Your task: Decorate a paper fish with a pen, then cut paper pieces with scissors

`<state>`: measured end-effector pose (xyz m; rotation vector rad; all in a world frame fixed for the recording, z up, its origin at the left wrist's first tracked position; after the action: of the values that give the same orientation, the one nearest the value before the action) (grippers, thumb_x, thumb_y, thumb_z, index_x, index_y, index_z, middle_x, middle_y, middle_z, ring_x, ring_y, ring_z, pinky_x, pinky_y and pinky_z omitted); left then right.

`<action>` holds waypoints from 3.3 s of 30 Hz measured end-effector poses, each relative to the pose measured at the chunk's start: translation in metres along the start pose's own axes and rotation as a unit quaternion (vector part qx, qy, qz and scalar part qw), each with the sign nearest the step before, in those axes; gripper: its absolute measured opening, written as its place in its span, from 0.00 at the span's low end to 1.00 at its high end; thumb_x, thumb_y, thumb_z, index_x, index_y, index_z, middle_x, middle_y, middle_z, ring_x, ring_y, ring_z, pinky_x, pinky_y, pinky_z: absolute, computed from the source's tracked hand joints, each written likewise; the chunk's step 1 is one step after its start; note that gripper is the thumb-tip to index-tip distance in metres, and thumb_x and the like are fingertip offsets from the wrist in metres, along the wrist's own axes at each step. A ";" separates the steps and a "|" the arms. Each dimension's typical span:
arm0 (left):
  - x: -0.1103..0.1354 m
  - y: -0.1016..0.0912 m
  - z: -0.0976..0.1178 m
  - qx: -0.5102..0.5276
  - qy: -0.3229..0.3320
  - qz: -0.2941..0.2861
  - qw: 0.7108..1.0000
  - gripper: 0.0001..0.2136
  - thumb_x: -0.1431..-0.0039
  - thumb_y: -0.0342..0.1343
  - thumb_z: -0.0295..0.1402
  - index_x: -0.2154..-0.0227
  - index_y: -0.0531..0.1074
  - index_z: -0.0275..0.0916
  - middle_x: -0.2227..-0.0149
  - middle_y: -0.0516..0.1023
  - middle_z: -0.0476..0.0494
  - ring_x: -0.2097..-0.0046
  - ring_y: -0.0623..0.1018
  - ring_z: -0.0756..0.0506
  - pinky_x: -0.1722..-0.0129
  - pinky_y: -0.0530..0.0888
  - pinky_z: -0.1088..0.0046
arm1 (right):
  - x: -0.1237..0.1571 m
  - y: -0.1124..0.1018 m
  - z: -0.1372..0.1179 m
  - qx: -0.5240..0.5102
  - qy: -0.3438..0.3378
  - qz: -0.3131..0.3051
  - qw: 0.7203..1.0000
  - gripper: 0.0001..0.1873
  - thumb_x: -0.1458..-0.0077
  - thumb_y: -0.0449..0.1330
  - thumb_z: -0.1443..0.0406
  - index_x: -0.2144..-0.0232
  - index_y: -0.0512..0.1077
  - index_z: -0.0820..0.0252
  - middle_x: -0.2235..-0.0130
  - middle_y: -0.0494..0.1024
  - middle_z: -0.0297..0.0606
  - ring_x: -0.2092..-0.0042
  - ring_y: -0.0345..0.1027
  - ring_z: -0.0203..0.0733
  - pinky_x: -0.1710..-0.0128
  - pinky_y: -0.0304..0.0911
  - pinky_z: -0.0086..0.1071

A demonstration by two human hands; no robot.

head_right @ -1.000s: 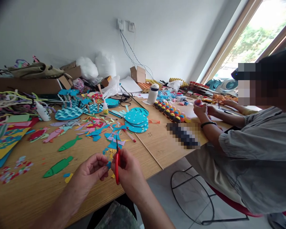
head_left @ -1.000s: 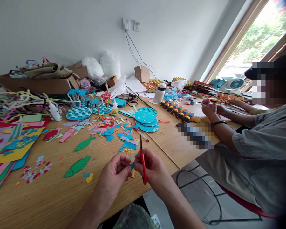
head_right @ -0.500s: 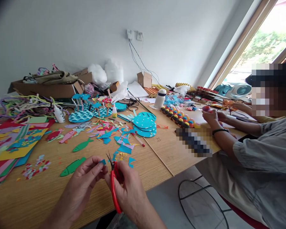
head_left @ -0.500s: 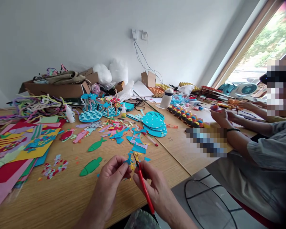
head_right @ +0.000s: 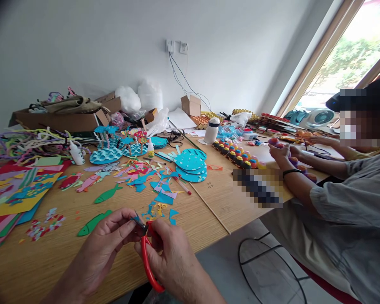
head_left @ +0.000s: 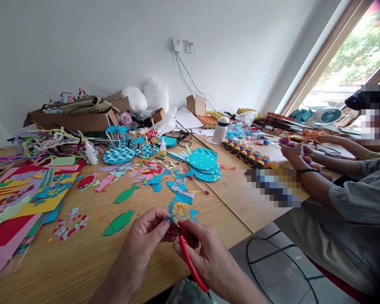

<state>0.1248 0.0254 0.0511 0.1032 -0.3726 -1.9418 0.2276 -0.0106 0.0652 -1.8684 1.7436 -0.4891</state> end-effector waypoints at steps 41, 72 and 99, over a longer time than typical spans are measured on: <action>-0.010 -0.014 -0.009 -0.098 -0.025 0.063 0.993 0.07 0.58 0.60 0.34 0.78 0.71 0.37 0.81 0.73 0.51 0.78 0.70 0.51 0.78 0.66 0.78 | -0.030 -0.014 0.010 -0.131 -0.004 0.071 0.989 0.05 0.55 0.58 0.67 0.75 0.63 0.59 0.76 0.63 0.29 0.73 0.57 0.33 0.73 0.56 0.26; -0.003 -0.005 0.002 -0.056 -0.010 0.027 0.998 0.05 0.54 0.57 0.33 0.78 0.70 0.37 0.81 0.68 0.51 0.77 0.66 0.51 0.76 0.64 0.76 | -0.007 0.002 0.005 0.030 -0.022 -0.004 0.999 0.08 0.52 0.54 0.69 0.80 0.58 0.59 0.80 0.57 0.26 0.78 0.49 0.30 0.79 0.45 0.24; -0.002 -0.012 0.001 -0.087 -0.019 0.050 0.995 0.05 0.56 0.59 0.34 0.77 0.72 0.38 0.82 0.68 0.52 0.77 0.65 0.52 0.76 0.63 0.77 | -0.002 -0.001 0.019 0.050 0.008 -0.019 0.999 0.16 0.52 0.59 0.62 0.82 0.55 0.58 0.82 0.55 0.25 0.79 0.46 0.29 0.79 0.42 0.25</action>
<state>0.1150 0.0316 0.0479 -0.0648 -0.2272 -1.8703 0.2393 -0.0064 0.0510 -1.8343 1.6664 -0.5962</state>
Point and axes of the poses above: each hand's wrist, its own x-axis away from the middle knuckle, its own y-axis out of the palm, z = x × y, the point moved 8 cm from there along -x, towards the middle knuckle
